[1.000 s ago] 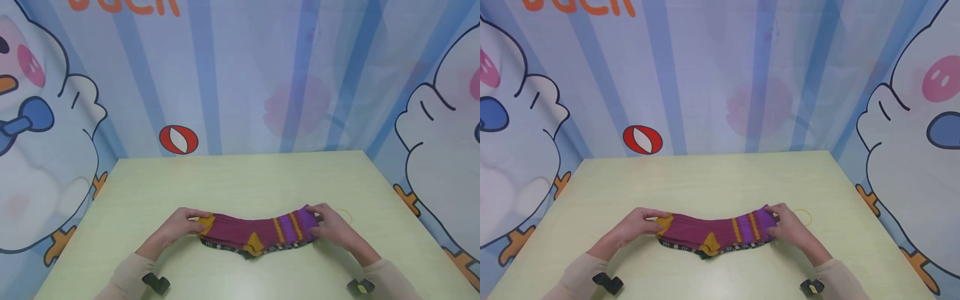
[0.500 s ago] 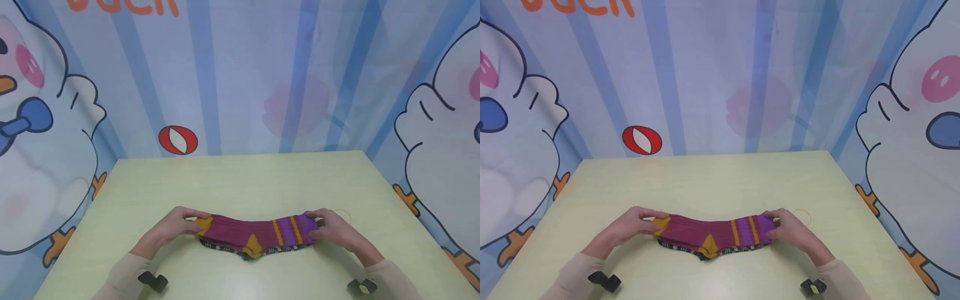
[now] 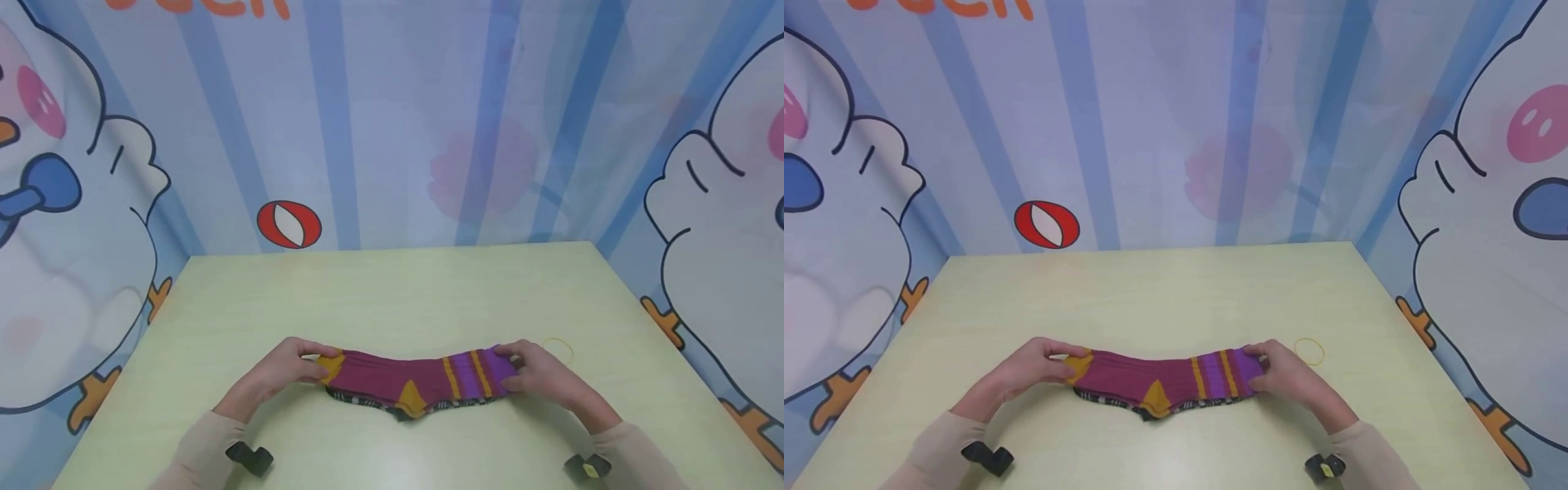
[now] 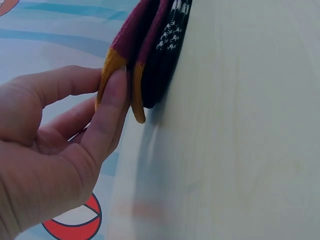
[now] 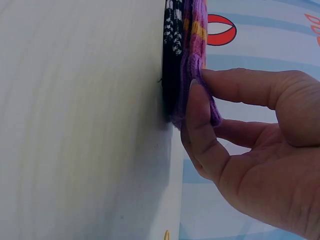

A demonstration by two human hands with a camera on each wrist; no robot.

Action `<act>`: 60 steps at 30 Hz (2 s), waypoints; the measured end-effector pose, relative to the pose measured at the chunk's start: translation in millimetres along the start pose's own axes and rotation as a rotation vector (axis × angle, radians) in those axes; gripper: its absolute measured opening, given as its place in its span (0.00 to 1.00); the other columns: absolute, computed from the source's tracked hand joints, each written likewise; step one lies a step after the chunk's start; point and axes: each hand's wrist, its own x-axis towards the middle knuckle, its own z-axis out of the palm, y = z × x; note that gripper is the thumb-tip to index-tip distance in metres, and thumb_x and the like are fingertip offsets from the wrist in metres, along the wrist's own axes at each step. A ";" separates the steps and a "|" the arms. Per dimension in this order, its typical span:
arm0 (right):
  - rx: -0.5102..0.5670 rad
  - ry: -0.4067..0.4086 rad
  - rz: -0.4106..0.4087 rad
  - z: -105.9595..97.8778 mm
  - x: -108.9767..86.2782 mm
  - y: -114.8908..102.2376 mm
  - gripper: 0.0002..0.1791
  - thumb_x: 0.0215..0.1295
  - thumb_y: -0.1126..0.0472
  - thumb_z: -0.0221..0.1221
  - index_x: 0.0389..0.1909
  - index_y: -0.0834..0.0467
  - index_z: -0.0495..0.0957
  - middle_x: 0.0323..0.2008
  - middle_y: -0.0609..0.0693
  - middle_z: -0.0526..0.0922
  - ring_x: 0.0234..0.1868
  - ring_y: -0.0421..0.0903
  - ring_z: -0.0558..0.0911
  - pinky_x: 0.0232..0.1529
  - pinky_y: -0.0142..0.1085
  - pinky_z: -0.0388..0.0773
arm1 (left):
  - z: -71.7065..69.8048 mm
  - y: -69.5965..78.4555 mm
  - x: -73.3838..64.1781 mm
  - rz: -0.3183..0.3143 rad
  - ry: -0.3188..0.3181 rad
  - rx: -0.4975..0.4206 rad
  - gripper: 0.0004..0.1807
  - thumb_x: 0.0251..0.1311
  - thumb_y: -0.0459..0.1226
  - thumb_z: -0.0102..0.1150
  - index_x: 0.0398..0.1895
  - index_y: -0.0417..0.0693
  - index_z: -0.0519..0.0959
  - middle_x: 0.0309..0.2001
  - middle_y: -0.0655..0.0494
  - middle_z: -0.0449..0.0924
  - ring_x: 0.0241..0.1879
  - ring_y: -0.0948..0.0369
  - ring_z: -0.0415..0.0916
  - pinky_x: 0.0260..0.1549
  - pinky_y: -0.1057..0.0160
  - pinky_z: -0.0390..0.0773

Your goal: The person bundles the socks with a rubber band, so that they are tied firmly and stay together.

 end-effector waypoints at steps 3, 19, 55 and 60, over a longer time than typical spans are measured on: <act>-0.020 0.011 0.012 1.0 0.2 -0.8 0.32 0.55 0.71 0.68 0.62 0.70 0.73 0.54 0.65 0.76 0.52 0.59 0.79 0.48 0.48 0.80 | 3.4 2.3 -1.0 0.009 0.016 0.023 0.20 0.59 0.26 0.63 0.56 0.31 0.80 0.58 0.38 0.76 0.42 0.54 0.83 0.43 0.58 0.84; -0.065 0.055 -0.127 2.2 -1.1 1.1 0.27 0.57 0.69 0.68 0.60 0.64 0.77 0.55 0.60 0.76 0.51 0.57 0.78 0.48 0.48 0.80 | 8.5 -0.1 -2.7 0.018 0.038 0.072 0.20 0.59 0.26 0.64 0.56 0.31 0.80 0.54 0.40 0.79 0.41 0.54 0.83 0.41 0.58 0.84; -0.078 0.026 -0.042 3.1 -3.4 0.3 0.30 0.59 0.64 0.69 0.62 0.68 0.74 0.56 0.65 0.74 0.54 0.61 0.77 0.52 0.55 0.76 | 13.1 -2.5 -2.7 0.037 0.123 0.247 0.23 0.54 0.30 0.73 0.55 0.43 0.83 0.52 0.48 0.79 0.41 0.56 0.75 0.36 0.60 0.78; -0.083 0.030 -0.036 3.2 -3.9 -1.1 0.30 0.59 0.63 0.69 0.62 0.67 0.75 0.56 0.64 0.74 0.54 0.61 0.77 0.53 0.55 0.76 | 13.9 -2.6 -1.9 0.037 0.107 0.250 0.24 0.53 0.29 0.73 0.56 0.43 0.82 0.53 0.47 0.78 0.41 0.55 0.75 0.35 0.60 0.79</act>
